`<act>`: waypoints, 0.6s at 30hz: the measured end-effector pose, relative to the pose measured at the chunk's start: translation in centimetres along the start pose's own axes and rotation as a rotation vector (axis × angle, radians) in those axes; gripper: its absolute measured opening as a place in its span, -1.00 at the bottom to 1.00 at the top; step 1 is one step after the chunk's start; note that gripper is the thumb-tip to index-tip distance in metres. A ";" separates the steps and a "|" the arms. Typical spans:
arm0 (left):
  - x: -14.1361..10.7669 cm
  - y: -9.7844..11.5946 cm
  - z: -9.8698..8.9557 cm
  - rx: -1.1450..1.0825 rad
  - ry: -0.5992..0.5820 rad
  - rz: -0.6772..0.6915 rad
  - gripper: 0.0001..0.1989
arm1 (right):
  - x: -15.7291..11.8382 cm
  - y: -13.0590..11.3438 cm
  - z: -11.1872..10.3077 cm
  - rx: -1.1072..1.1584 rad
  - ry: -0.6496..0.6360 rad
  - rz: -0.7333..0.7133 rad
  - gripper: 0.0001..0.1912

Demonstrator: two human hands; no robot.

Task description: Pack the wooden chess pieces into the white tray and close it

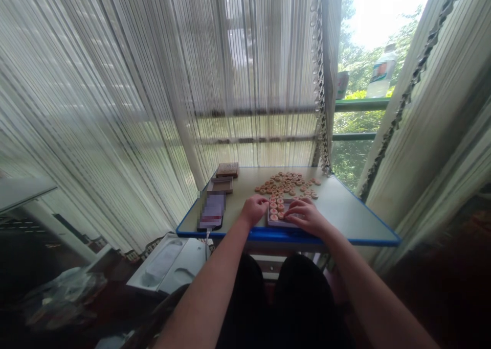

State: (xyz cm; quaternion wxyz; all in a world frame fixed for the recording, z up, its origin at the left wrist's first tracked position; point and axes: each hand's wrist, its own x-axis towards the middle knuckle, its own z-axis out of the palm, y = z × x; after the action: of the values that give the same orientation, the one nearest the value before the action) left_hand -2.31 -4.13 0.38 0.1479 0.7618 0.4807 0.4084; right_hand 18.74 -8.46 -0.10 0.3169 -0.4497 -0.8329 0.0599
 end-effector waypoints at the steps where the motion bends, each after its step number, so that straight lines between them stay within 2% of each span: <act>1: 0.0 0.0 0.0 0.004 0.000 0.002 -0.86 | 0.0 0.0 0.0 0.002 0.006 -0.003 -0.74; 18: -0.2 0.0 -0.1 -0.003 -0.020 0.018 -0.85 | 0.0 0.4 0.3 0.008 0.033 0.024 -0.77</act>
State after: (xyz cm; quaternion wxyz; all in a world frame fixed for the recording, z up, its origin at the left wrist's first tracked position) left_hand -2.44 -4.32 0.41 0.1502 0.7697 0.4718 0.4030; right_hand 18.86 -8.20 -0.47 0.3318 -0.4595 -0.8217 0.0599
